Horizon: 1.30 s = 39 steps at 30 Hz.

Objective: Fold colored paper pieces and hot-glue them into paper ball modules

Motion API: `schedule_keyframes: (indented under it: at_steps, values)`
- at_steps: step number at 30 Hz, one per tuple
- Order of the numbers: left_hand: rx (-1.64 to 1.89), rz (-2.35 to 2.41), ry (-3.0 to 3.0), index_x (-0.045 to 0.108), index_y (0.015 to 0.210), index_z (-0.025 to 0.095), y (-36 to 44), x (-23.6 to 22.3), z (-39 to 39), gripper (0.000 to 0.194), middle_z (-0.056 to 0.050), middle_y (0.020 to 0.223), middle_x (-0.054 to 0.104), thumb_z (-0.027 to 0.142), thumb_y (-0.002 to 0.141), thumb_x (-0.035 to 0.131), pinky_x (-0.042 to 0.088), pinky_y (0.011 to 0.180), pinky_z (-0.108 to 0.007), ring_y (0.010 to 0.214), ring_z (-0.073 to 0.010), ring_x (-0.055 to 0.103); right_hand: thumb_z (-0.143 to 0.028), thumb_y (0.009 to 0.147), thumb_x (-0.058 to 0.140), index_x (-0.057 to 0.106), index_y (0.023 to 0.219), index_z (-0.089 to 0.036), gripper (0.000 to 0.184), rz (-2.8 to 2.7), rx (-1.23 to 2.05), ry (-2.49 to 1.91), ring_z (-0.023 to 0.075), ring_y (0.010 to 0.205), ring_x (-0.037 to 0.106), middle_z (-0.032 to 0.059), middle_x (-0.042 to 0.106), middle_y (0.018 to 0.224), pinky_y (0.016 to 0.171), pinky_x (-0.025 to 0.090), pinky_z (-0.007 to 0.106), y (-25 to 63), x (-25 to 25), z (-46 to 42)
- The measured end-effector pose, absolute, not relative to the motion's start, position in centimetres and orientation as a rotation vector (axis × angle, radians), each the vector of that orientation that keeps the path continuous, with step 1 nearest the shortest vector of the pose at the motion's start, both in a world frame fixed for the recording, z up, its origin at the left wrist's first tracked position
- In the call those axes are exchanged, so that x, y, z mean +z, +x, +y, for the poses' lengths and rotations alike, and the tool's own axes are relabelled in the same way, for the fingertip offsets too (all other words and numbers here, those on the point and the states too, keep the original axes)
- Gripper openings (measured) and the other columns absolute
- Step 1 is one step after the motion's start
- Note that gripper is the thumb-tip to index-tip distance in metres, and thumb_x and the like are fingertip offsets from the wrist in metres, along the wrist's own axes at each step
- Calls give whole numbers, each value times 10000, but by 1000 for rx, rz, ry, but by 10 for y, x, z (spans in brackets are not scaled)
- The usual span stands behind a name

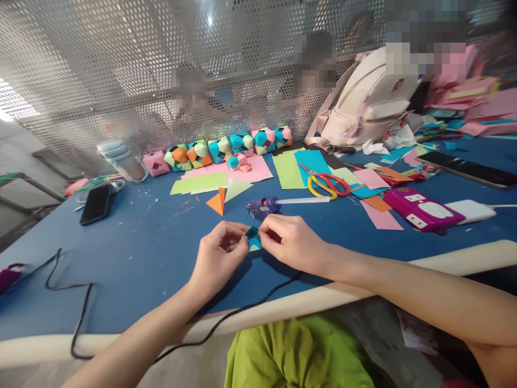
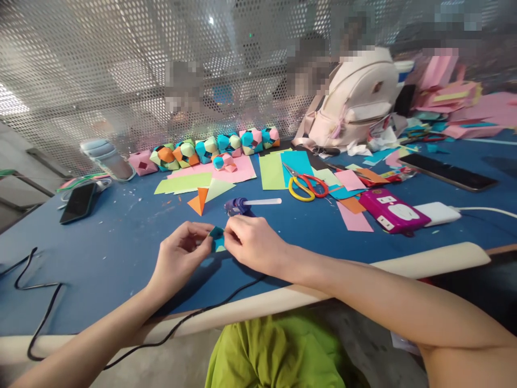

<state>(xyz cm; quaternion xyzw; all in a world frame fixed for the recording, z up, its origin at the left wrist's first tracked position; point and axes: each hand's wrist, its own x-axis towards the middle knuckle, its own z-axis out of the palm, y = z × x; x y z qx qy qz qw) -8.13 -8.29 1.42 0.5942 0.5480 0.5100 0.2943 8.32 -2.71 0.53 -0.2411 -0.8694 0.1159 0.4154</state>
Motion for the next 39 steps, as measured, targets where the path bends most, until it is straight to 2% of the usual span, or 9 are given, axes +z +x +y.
schedule_keyframes:
  at_steps: [3,8,13,16,20,25,31,36,39]
  values:
    - [1304,1464,1518,523,635,175,-81,16,-81,148,-52,887,710,223,688,653,424,546,-216,619,-103,563,-117,839,473,499,673,-189,183,-2208,255,-583,109,545,488,-1,552,617,533,336,238,84,4,-26]
    - [1386,1470,1330,464,605,178,-84,17,-78,206,-61,888,701,238,672,649,436,599,-236,705,-133,592,-232,858,534,552,794,-177,86,-2193,425,-617,107,542,497,12,586,687,530,371,231,83,6,-28]
    - [1330,1337,1294,449,635,179,-86,15,-77,199,-29,864,682,198,681,642,444,634,-231,732,-126,597,-144,859,484,498,684,-193,183,-2184,357,-631,105,539,481,-6,550,619,535,348,231,83,6,-27]
    - [1290,1335,1301,489,713,183,-85,16,-78,180,30,742,631,197,676,664,429,573,-204,626,-92,562,-117,847,482,488,662,-191,199,-2206,327,-626,99,526,468,-11,536,600,529,329,231,83,5,-26]
    - [1233,1299,1338,586,887,175,-83,18,-78,216,19,752,645,261,712,677,477,592,-227,620,-113,609,-117,840,498,513,668,-180,184,-2234,395,-639,98,534,480,-7,552,610,531,340,222,82,5,-27]
    - [1175,1261,1251,595,802,169,-84,14,-77,162,14,609,652,321,774,644,500,565,-255,552,-145,629,-155,829,531,558,735,-166,99,-2229,576,-667,97,546,514,7,606,648,531,373,207,81,7,-29]
    - [1153,1187,1185,604,878,168,-86,14,-77,177,10,641,677,305,775,648,515,562,-265,558,-157,647,-131,830,504,536,674,-175,164,-2210,522,-654,84,511,471,-13,564,598,516,345,199,81,8,-27]
    - [1121,1288,1341,632,785,149,-85,17,-79,205,0,568,663,352,805,611,501,563,-245,545,-146,624,-118,809,508,530,650,-170,169,-2215,525,-660,78,509,446,-22,525,578,517,329,198,80,8,-28]
    - [1137,1303,1335,640,831,151,-86,16,-79,206,-3,618,678,351,790,626,507,580,-252,562,-147,629,-130,808,511,531,640,-172,174,-2212,604,-712,74,497,427,-34,509,553,508,322,197,80,10,-27]
